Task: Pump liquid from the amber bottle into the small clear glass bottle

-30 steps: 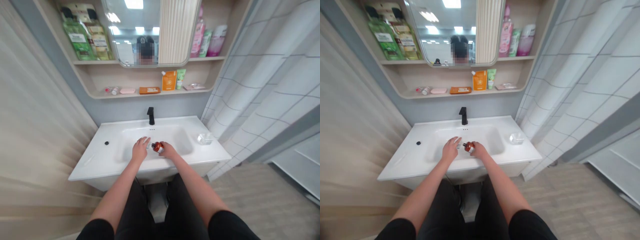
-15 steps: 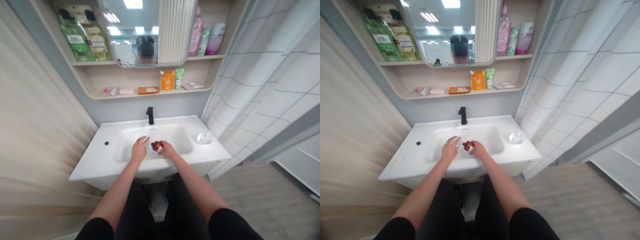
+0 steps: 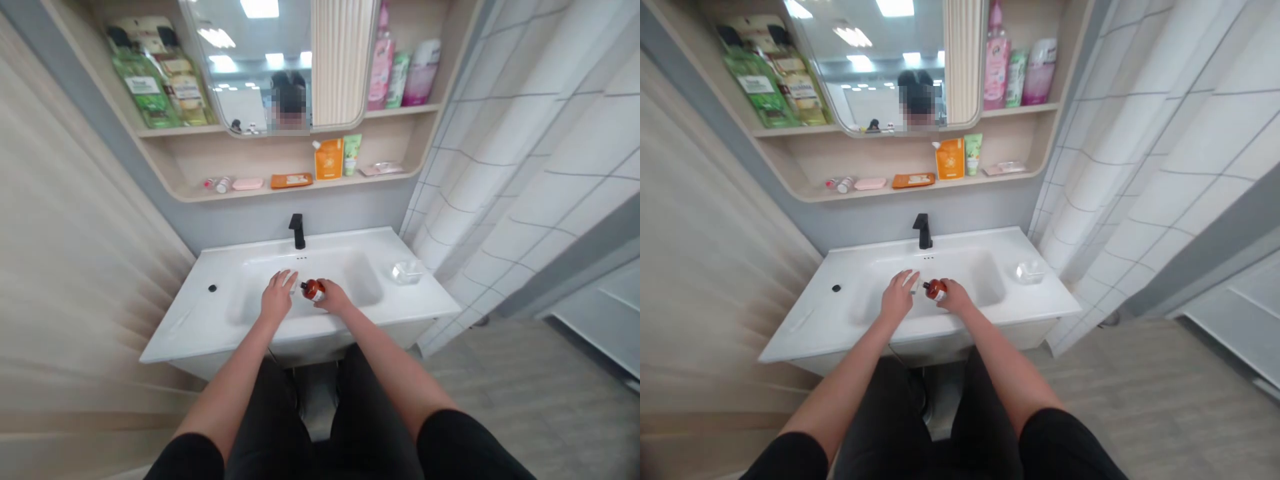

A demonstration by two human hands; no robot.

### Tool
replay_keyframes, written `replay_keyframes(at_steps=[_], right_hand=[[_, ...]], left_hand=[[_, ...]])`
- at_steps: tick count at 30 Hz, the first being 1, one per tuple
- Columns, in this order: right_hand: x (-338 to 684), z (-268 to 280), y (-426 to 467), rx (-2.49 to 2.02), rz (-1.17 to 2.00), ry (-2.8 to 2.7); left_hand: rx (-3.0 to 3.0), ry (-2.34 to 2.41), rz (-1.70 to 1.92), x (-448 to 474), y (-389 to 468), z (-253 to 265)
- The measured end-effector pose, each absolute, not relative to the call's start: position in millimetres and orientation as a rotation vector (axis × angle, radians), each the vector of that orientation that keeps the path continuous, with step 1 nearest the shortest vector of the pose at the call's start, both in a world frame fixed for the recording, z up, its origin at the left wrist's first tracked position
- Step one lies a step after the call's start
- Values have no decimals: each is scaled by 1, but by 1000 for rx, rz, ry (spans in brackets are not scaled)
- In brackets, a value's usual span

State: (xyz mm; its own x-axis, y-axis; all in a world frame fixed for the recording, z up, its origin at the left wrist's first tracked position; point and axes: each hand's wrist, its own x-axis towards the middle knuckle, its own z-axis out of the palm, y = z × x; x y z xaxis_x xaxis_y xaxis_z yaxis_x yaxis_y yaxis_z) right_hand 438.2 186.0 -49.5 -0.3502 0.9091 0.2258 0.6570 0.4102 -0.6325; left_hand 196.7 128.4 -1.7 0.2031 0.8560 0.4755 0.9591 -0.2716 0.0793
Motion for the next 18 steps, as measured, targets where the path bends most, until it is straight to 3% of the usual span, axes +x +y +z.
replay_keyframes(at_steps=[18], right_hand=[[439,-49,187,-1240,620,-2031]], left_hand=[[-2247,-1680,-459,202,130,33]])
